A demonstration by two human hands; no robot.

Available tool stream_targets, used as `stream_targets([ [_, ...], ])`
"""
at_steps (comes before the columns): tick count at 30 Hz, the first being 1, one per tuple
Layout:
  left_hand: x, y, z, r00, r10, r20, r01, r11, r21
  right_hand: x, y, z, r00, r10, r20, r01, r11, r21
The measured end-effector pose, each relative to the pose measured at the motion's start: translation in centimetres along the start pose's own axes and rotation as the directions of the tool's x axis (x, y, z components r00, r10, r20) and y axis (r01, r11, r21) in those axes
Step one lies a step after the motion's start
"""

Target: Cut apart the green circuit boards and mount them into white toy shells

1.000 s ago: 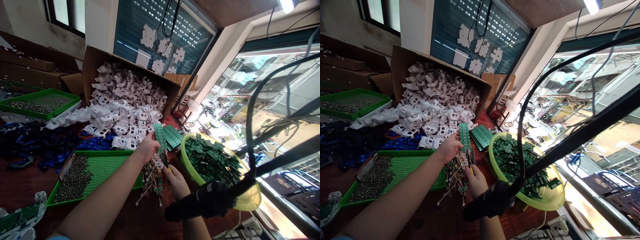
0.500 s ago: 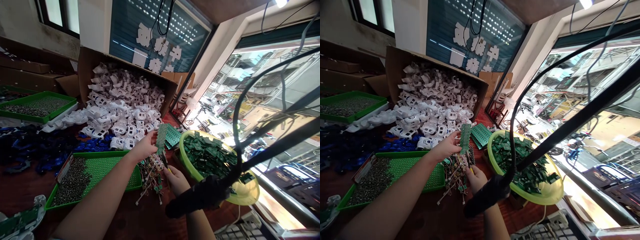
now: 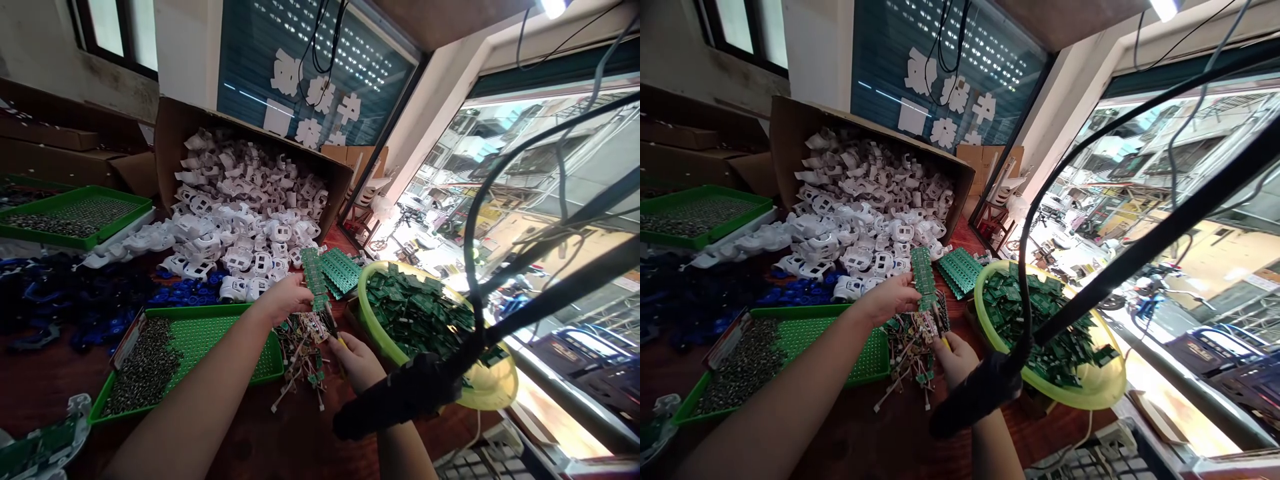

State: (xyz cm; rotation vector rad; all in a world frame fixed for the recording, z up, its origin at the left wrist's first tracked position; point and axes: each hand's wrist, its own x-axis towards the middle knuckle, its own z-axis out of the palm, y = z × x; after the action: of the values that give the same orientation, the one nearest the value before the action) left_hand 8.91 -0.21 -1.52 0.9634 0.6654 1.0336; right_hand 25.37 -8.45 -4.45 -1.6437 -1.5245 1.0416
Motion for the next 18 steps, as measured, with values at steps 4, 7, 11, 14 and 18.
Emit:
stream_targets([
  [4,0.0,0.0,-0.4,0.998,-0.066,-0.008,0.067,0.997,0.036,-0.1,-0.1,-0.6,0.998,-0.051,-0.030,0.048,0.996,-0.078],
  [7,-0.1,0.1,-0.5,0.998,-0.066,-0.023,0.068,0.994,0.085,-0.1,0.0,-1.2,0.997,-0.072,-0.034,0.067,0.991,-0.116],
  [11,-0.3,0.4,-0.5,0.997,-0.078,0.019,0.075,0.989,0.131,0.1,0.5,-1.8,0.997,-0.077,-0.031,0.072,0.988,-0.137],
  [14,-0.5,0.5,-0.5,0.994,-0.091,0.066,0.081,0.986,0.143,0.3,1.0,-2.1,0.997,-0.080,-0.011,0.077,0.986,-0.147],
  [18,-0.6,0.6,-0.8,0.988,-0.100,0.120,0.080,0.984,0.159,0.5,1.3,-2.3,0.996,-0.083,0.021,0.085,0.985,-0.151],
])
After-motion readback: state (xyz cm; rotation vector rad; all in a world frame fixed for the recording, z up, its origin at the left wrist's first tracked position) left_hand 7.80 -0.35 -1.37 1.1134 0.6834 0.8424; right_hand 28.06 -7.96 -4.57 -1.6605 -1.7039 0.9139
